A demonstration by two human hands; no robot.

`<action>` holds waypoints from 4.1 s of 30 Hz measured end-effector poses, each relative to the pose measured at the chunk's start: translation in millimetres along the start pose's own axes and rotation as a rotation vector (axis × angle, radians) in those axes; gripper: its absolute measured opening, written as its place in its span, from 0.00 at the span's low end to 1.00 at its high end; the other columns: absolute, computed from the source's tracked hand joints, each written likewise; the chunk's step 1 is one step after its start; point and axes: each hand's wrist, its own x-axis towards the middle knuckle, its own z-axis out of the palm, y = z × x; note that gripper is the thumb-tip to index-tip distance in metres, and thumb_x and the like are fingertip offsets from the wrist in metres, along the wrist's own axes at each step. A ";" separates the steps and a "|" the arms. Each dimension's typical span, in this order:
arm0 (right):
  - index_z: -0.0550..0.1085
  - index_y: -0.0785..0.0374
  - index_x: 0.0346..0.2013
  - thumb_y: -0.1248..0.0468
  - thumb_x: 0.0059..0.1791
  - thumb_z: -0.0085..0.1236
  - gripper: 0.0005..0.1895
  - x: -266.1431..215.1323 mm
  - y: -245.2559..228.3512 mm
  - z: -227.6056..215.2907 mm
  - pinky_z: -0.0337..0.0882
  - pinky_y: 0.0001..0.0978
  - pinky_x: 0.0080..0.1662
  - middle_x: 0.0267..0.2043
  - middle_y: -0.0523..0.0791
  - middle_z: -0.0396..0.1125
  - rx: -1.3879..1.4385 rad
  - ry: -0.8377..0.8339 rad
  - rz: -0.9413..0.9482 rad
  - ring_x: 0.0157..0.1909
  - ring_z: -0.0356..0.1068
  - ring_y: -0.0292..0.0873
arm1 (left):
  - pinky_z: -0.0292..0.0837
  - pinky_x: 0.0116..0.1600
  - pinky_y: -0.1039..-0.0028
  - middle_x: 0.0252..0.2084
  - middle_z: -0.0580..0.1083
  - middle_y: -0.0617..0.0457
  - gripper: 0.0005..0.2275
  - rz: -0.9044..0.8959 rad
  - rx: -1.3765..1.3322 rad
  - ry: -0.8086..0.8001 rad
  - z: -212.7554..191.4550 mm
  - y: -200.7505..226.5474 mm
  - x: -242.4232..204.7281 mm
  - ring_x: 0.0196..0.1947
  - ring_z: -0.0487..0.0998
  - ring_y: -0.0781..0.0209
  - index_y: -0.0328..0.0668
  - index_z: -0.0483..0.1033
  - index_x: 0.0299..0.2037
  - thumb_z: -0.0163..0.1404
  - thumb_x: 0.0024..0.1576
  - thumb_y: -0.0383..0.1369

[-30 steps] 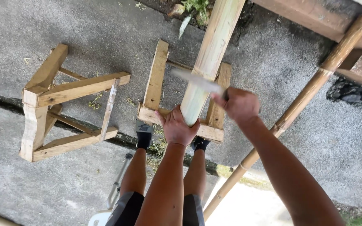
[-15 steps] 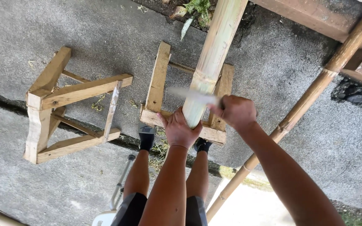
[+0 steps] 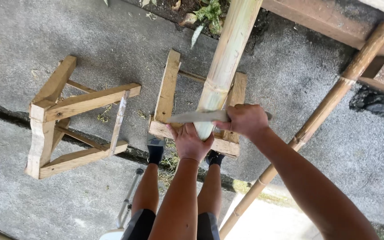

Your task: Shaving the outer layer of a bamboo pole using a knife while seated outdoors.

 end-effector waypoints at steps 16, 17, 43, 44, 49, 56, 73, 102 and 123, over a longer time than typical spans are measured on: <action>0.68 0.49 0.20 0.27 0.54 0.30 0.37 -0.3 -7.1 -8.9 0.53 0.27 0.13 0.14 0.33 0.52 -0.126 0.120 -0.106 0.12 0.47 0.30 | 0.35 0.76 0.33 0.44 0.77 0.40 0.33 0.020 -0.025 0.018 -2.5 2.1 1.6 0.49 0.81 0.41 0.34 0.61 0.56 0.57 0.50 0.52; 0.68 0.50 0.19 0.26 0.53 0.30 0.38 -1.0 -6.2 -13.0 0.53 0.27 0.12 0.14 0.34 0.52 -0.081 0.034 0.020 0.12 0.47 0.29 | 0.36 0.75 0.34 0.46 0.77 0.39 0.35 0.048 -0.036 0.065 -3.0 0.2 -0.2 0.49 0.80 0.40 0.34 0.61 0.57 0.58 0.48 0.52; 0.71 0.56 0.26 0.28 0.55 0.24 0.41 14.4 -13.0 -65.2 0.53 0.26 0.17 0.20 0.37 0.53 0.036 -0.420 0.375 0.17 0.51 0.30 | 0.32 0.76 0.31 0.50 0.75 0.40 0.32 0.034 -0.028 0.035 3.9 1.5 3.1 0.54 0.78 0.42 0.35 0.62 0.57 0.57 0.52 0.52; 0.70 0.55 0.25 0.27 0.53 0.24 0.40 8.7 -10.9 -51.7 0.53 0.24 0.14 0.17 0.36 0.53 -0.103 -0.259 0.073 0.14 0.51 0.30 | 0.32 0.76 0.31 0.50 0.76 0.41 0.33 0.014 -0.049 0.025 -0.4 4.1 2.8 0.53 0.78 0.42 0.35 0.62 0.57 0.58 0.49 0.51; 0.69 0.52 0.22 0.24 0.56 0.26 0.42 14.7 0.9 -36.2 0.52 0.26 0.19 0.16 0.34 0.54 0.054 0.117 0.295 0.15 0.49 0.30 | 0.33 0.74 0.30 0.50 0.76 0.41 0.33 0.037 -0.060 0.102 6.7 2.0 5.5 0.53 0.79 0.40 0.35 0.62 0.55 0.59 0.47 0.50; 0.69 0.52 0.18 0.26 0.51 0.33 0.38 5.8 -1.7 -27.5 0.52 0.26 0.14 0.14 0.35 0.54 0.064 -0.175 0.248 0.13 0.47 0.30 | 0.37 0.75 0.31 0.49 0.78 0.39 0.34 0.031 -0.083 0.119 6.2 3.0 -1.9 0.50 0.80 0.40 0.34 0.63 0.58 0.59 0.49 0.51; 0.67 0.51 0.14 0.29 0.53 0.35 0.37 -8.9 0.5 45.7 0.51 0.30 0.12 0.11 0.36 0.54 0.104 0.417 -0.093 0.11 0.47 0.31 | 0.35 0.73 0.36 0.45 0.78 0.36 0.36 0.163 0.054 0.246 5.4 -6.6 -1.4 0.53 0.80 0.34 0.31 0.63 0.56 0.59 0.47 0.52; 0.65 0.50 0.18 0.29 0.57 0.32 0.37 5.6 11.8 80.2 0.53 0.29 0.13 0.13 0.35 0.51 0.187 0.558 -0.273 0.13 0.46 0.33 | 0.29 0.77 0.33 0.45 0.80 0.41 0.34 0.061 -0.118 0.044 0.8 -5.7 4.4 0.47 0.82 0.37 0.34 0.62 0.59 0.57 0.49 0.51; 0.68 0.50 0.20 0.27 0.57 0.32 0.38 14.9 14.7 111.0 0.57 0.30 0.16 0.14 0.36 0.53 0.385 0.647 -0.259 0.14 0.51 0.33 | 0.28 0.75 0.32 0.40 0.80 0.42 0.34 0.111 -0.118 0.087 0.1 -8.0 6.8 0.45 0.82 0.38 0.34 0.62 0.59 0.58 0.48 0.49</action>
